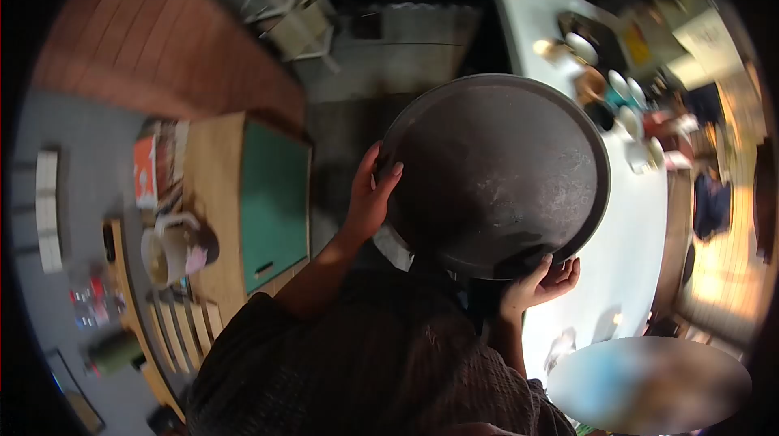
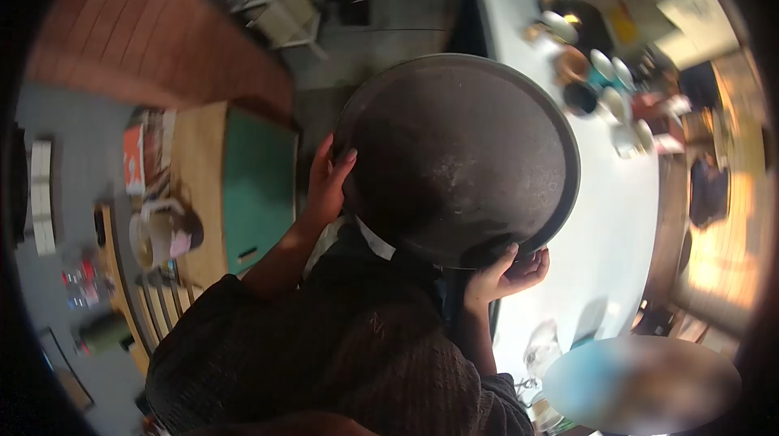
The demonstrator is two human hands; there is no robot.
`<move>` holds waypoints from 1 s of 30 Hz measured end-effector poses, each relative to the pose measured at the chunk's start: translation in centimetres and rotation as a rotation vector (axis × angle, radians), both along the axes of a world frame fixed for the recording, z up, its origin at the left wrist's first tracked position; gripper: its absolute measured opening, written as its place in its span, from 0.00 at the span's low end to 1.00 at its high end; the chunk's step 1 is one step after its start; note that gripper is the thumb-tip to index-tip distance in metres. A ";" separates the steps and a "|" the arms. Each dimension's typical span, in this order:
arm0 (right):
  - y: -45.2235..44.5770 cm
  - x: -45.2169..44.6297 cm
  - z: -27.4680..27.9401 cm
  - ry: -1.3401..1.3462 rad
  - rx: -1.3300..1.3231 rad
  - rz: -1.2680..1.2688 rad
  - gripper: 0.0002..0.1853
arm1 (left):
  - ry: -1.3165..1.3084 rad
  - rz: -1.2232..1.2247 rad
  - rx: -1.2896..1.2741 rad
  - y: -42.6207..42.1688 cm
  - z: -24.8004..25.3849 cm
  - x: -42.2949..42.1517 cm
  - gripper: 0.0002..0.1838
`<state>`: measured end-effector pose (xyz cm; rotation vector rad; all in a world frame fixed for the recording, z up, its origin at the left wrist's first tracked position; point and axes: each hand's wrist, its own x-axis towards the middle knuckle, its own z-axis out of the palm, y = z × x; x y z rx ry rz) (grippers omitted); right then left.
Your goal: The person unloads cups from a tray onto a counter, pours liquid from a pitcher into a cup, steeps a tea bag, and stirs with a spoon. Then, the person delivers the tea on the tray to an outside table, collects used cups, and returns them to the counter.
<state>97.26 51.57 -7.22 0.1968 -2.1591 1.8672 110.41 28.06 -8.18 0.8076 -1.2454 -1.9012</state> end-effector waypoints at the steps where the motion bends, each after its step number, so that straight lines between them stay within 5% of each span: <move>1: -2.5 1.3 -0.3 0.001 0.007 0.065 0.28 | 0.020 0.050 0.022 -1.6 -0.1 2.8 0.29; 6: -14.0 8.0 -1.8 0.045 0.038 0.436 0.26 | 0.157 0.394 0.157 -7.7 -1.2 17.5 0.25; 9: -20.6 12.4 -2.2 0.054 0.126 0.617 0.22 | -0.220 0.513 -0.096 -10.3 -3.5 26.9 0.20; 11: -24.1 14.1 -4.5 0.030 0.100 0.776 0.20 | -0.413 0.512 -0.034 -11.2 -3.4 31.5 0.16; 14: -29.0 16.3 -6.9 -0.073 0.098 0.919 0.19 | -0.259 0.577 0.229 -11.2 -3.2 35.6 0.16; 21: -40.2 20.4 -11.2 -0.077 0.127 1.158 0.19 | -0.387 0.610 0.281 -11.1 -7.8 41.8 0.25; 23: -43.5 20.9 -13.4 -0.009 0.168 1.211 0.19 | -0.406 0.832 0.329 -11.2 -11.1 41.7 0.24; 30: -55.2 24.8 -14.8 -0.001 0.244 1.507 0.21 | -0.304 0.986 0.470 -16.0 -11.3 39.8 0.27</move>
